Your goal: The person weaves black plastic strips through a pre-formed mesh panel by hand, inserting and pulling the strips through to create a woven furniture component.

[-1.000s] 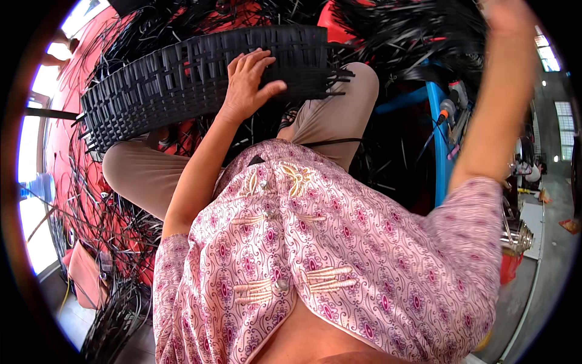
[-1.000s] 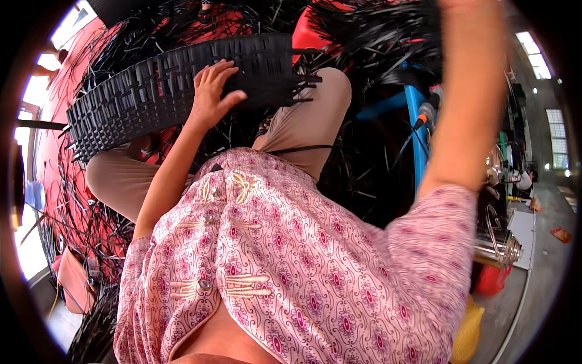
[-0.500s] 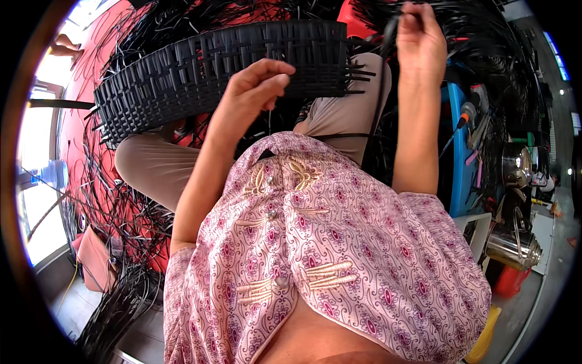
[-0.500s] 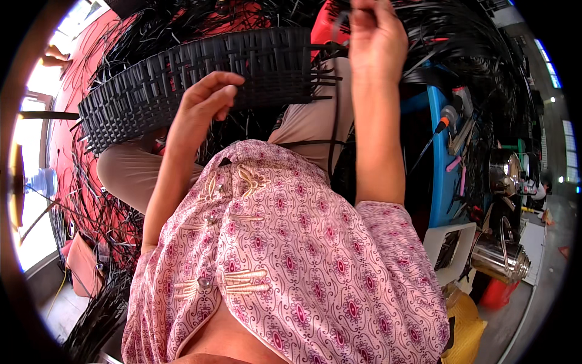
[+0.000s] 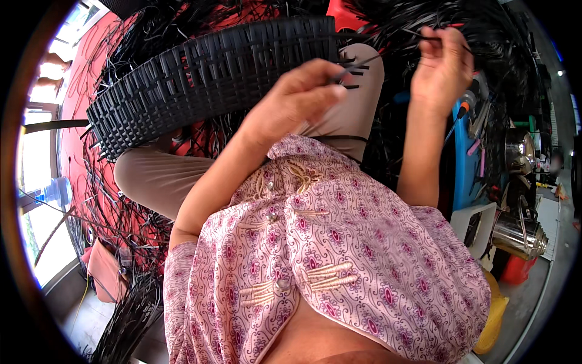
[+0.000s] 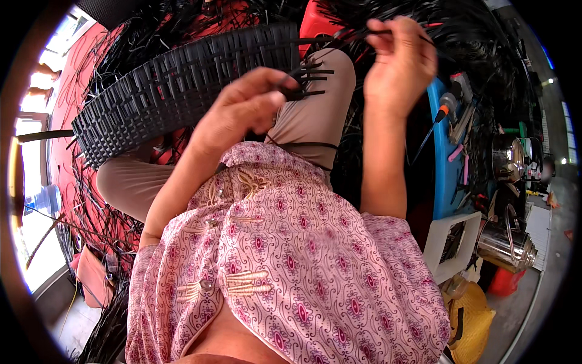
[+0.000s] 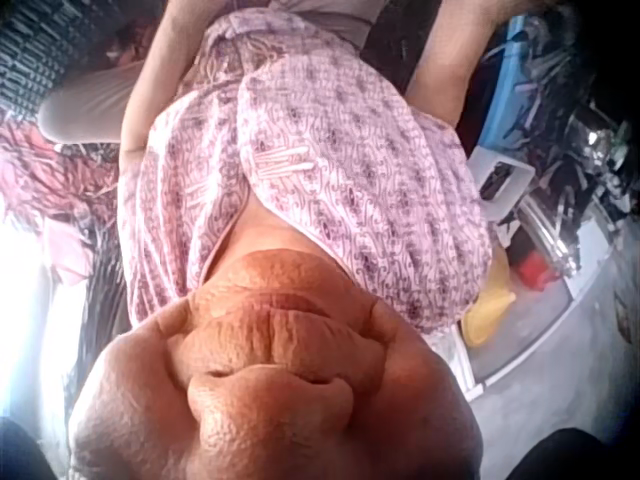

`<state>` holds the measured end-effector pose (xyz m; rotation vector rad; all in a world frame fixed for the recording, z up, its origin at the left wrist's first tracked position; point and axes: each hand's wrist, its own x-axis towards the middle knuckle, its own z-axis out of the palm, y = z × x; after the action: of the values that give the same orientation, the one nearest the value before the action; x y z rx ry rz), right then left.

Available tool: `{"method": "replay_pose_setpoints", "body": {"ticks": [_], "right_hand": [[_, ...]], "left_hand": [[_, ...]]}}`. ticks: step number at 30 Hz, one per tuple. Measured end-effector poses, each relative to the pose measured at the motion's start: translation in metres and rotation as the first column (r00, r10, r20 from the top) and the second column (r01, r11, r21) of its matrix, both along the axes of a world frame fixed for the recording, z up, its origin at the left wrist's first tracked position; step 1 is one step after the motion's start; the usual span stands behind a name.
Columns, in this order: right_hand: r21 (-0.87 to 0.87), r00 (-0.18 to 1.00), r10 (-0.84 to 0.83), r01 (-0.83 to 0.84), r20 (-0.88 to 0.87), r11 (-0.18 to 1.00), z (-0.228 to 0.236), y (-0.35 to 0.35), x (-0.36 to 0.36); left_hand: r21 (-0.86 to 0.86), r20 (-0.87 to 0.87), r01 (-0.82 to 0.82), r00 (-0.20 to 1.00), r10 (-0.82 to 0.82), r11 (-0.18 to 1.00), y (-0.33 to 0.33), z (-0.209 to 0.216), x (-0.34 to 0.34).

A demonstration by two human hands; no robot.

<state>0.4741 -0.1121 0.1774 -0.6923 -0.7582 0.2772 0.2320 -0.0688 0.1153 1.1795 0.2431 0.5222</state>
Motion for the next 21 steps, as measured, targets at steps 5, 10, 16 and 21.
{"method": "replay_pose_setpoints", "body": {"ticks": [5,10,16,21], "right_hand": [[-0.27,0.961,-0.233,0.187,-0.146,0.944,-0.03,-0.027,0.085],[-0.595,0.947,-0.271,0.119,-0.174,0.795,-0.099,-0.052,0.098],[-0.686,0.839,-0.368,-0.009,-0.401,0.728,-0.161,-0.075,0.135],[-0.79,0.781,-0.468,-0.052,-0.414,0.611,-0.224,-0.105,0.157]], "left_hand": [[0.802,-0.12,-0.267,0.804,0.582,0.534,0.03,-0.001,-0.046],[0.769,-0.323,-0.107,0.786,0.527,0.631,0.031,-0.008,-0.078],[0.702,-0.426,-0.219,0.633,0.646,0.678,0.042,-0.012,-0.124],[0.738,-0.479,-0.171,0.549,0.685,0.653,0.041,0.009,-0.152]]}}
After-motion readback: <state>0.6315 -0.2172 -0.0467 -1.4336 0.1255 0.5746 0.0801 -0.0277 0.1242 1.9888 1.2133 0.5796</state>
